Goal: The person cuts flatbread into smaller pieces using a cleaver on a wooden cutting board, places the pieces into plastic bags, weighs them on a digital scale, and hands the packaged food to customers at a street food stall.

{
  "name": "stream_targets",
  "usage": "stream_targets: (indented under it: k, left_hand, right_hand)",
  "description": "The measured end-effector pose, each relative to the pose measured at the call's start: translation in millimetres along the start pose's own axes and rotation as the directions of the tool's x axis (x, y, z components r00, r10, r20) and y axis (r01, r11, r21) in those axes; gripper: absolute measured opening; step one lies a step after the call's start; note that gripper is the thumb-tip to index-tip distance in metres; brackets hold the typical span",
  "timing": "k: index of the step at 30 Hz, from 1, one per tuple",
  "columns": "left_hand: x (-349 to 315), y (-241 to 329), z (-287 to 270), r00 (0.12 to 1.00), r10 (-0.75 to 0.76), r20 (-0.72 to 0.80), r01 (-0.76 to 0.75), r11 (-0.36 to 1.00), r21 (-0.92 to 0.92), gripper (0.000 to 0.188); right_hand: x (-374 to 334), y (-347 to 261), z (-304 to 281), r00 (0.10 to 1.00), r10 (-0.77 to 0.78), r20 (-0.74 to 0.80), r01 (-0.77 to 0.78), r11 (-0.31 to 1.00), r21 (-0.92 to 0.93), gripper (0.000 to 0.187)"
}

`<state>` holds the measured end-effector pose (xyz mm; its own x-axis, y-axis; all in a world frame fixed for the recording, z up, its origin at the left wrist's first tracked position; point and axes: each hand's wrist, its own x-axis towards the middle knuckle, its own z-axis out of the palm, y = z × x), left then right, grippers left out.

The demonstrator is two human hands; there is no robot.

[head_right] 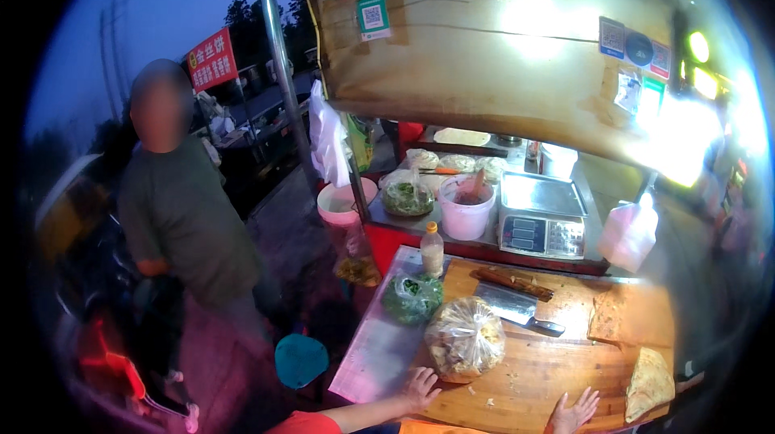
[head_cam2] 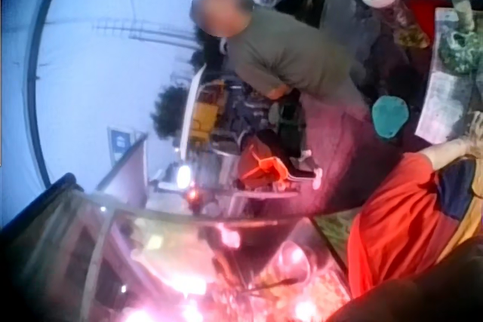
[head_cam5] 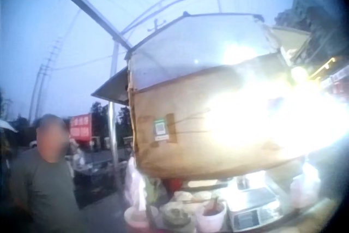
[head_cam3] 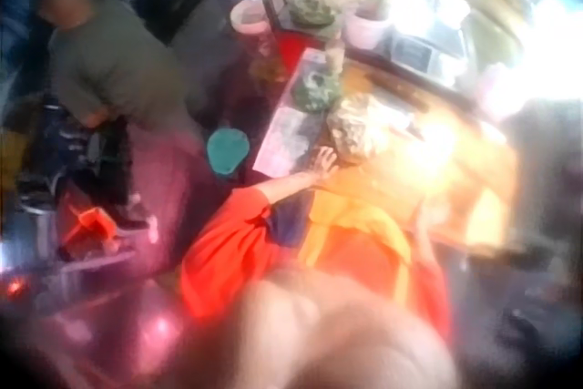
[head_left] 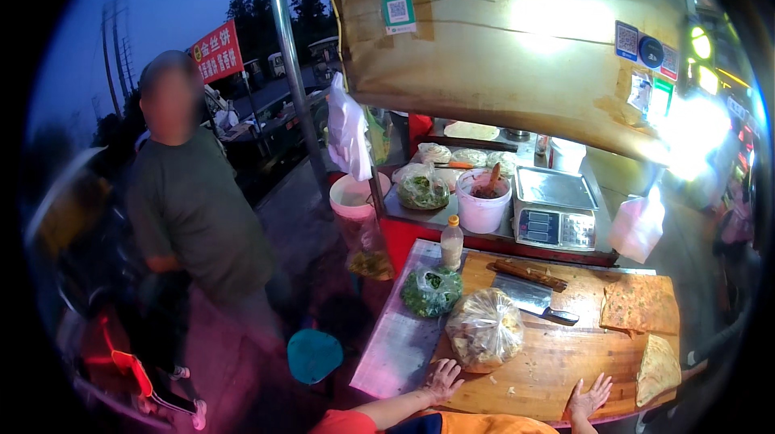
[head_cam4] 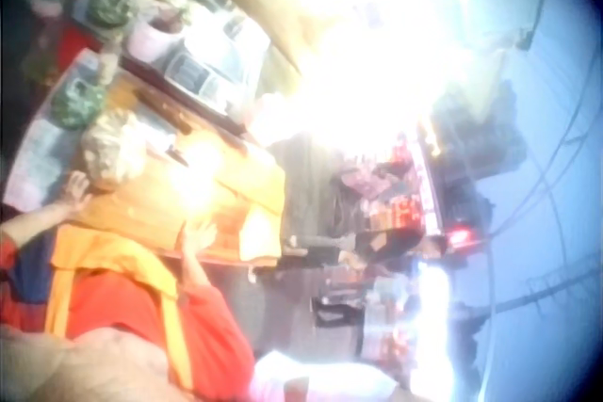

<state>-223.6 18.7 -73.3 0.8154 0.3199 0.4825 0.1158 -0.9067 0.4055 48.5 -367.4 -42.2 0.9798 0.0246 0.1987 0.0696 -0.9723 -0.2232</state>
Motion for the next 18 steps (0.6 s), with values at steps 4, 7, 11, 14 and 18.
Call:
stream_targets:
  k: [4,7,11,14,18]
  left_hand:
    - [5,4,5,0.999,0.029,0.022,-0.029,1.000,0.005,0.044]
    - [9,9,-4,0.999,0.043,-0.012,-0.043,0.999,-0.019,0.044]
    - [50,62,-35,0.888,0.356,-0.291,-0.264,0.913,0.309,0.052]
    - [55,85,-41,0.947,0.270,-0.174,-0.232,0.950,0.211,0.045]
    - [59,108,-55,0.918,0.362,-0.163,-0.303,0.905,0.300,0.041]
  right_hand:
    - [1,12,-4,0.999,0.026,-0.021,-0.026,1.000,0.005,0.100]
    - [-1,6,3,1.000,0.012,-0.025,-0.011,0.999,0.039,0.098]
    - [-8,-19,-19,0.998,0.008,-0.055,-0.001,0.993,0.120,0.087]
    - [0,3,-3,0.993,-0.016,-0.114,0.019,1.000,0.020,0.089]
    - [8,12,-29,0.993,0.015,0.115,-0.018,0.999,0.026,0.090]
